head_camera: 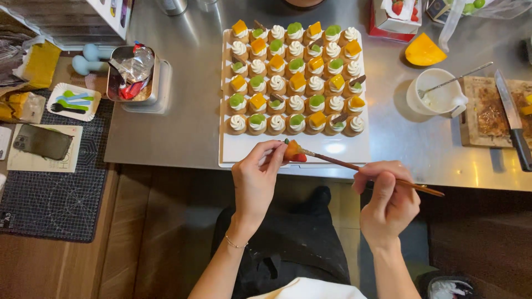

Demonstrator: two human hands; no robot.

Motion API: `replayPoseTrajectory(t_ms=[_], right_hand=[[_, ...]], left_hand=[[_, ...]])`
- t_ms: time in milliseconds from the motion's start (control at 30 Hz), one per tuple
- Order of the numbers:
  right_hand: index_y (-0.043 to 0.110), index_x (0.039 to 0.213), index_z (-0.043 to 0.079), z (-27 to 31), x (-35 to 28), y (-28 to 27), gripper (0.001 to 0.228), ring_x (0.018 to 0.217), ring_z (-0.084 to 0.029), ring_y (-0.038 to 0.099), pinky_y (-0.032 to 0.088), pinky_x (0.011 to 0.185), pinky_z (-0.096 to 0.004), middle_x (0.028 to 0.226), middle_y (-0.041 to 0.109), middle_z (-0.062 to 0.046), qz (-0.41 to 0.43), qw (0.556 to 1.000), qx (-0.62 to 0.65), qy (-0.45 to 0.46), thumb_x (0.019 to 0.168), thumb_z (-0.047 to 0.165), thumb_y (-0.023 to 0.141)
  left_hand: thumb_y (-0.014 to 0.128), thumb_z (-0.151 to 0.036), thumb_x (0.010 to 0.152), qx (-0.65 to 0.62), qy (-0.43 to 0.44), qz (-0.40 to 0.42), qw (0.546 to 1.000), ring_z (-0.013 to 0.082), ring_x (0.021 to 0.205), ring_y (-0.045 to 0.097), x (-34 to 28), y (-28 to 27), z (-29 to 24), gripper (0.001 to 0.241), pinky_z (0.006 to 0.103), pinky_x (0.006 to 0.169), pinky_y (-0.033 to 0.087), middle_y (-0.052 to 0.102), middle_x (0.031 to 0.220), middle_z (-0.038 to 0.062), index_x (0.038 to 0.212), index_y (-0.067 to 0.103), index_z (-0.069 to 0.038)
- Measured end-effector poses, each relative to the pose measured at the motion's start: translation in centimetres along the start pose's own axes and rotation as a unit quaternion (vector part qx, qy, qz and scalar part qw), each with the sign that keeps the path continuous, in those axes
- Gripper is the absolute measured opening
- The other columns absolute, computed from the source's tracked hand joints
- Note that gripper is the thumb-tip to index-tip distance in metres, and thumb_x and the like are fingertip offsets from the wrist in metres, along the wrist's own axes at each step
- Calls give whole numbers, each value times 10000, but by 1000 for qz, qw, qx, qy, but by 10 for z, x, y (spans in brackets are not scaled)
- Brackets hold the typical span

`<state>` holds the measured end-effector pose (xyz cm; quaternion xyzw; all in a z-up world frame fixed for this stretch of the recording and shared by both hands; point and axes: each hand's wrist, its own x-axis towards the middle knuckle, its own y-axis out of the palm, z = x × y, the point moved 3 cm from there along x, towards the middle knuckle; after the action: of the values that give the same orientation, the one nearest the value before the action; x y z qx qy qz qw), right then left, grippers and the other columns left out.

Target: Decorating small pastries with mango and strawberry pieces and applying glaze using a brush.

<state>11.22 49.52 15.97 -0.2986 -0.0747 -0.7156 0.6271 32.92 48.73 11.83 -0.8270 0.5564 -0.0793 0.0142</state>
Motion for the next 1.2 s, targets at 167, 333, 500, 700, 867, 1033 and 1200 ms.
replayPoseTrajectory(t_ms=[167, 333, 500, 700, 867, 1033, 1200], right_hand=[[564, 1064, -5, 3, 1, 10, 302, 653, -100, 569, 457, 607, -211, 899, 609, -70, 21, 999, 25, 31, 1199, 232, 436], [560, 1059, -18, 0, 0, 14, 301, 695, -117, 550, 452, 650, -238, 885, 585, -64, 37, 997, 14, 67, 1192, 227, 445], [586, 1091, -21, 5, 5, 26, 309, 719, -123, 589, 478, 669, -246, 891, 628, -76, -9, 990, 87, 107, 1185, 242, 455], [595, 1038, -27, -8, -5, 23, 329, 677, -119, 565, 465, 635, -253, 848, 619, -73, 7, 985, 59, 161, 1173, 245, 467], [594, 1074, -15, -5, -15, 29, 313, 674, -126, 576, 462, 632, -238, 841, 621, -77, -15, 991, 53, 125, 1189, 247, 467], [595, 1098, -8, 4, -16, 47, 252, 756, -159, 659, 536, 710, -258, 947, 668, -100, 63, 997, 46, 13, 1161, 202, 471], [634, 1060, 4, 1, -19, 48, 186, 777, -163, 670, 531, 708, -276, 897, 676, -97, 147, 987, -55, -43, 1096, 151, 526]], left_hand=[[690, -60, 977, -62, -28, -15, 998, 127, 838, 768, -4, -19, 9, 165, 265, 758, 660, 784, 944, 107, 1086, 697, 64], [683, -62, 981, -88, -40, -13, 995, 132, 856, 764, -1, -30, 19, 165, 276, 777, 679, 781, 960, 111, 1080, 691, 70], [684, -59, 972, -97, -54, 10, 994, 141, 826, 764, -1, -31, 28, 174, 283, 751, 662, 780, 954, 123, 1080, 699, 77], [676, -68, 988, -128, -61, -16, 990, 146, 847, 750, 8, -35, 45, 187, 287, 759, 672, 768, 979, 126, 1085, 690, 91], [662, -86, 994, -124, -88, -3, 988, 150, 818, 760, 16, -39, 49, 202, 288, 746, 663, 772, 969, 132, 1084, 687, 94], [670, -91, 977, -98, -95, 0, 991, 155, 806, 762, 16, -43, 54, 213, 293, 718, 670, 777, 958, 141, 1071, 700, 97], [671, -95, 980, -98, -120, -13, 988, 160, 812, 775, 15, -53, 62, 210, 286, 727, 675, 777, 959, 137, 1070, 699, 92]])
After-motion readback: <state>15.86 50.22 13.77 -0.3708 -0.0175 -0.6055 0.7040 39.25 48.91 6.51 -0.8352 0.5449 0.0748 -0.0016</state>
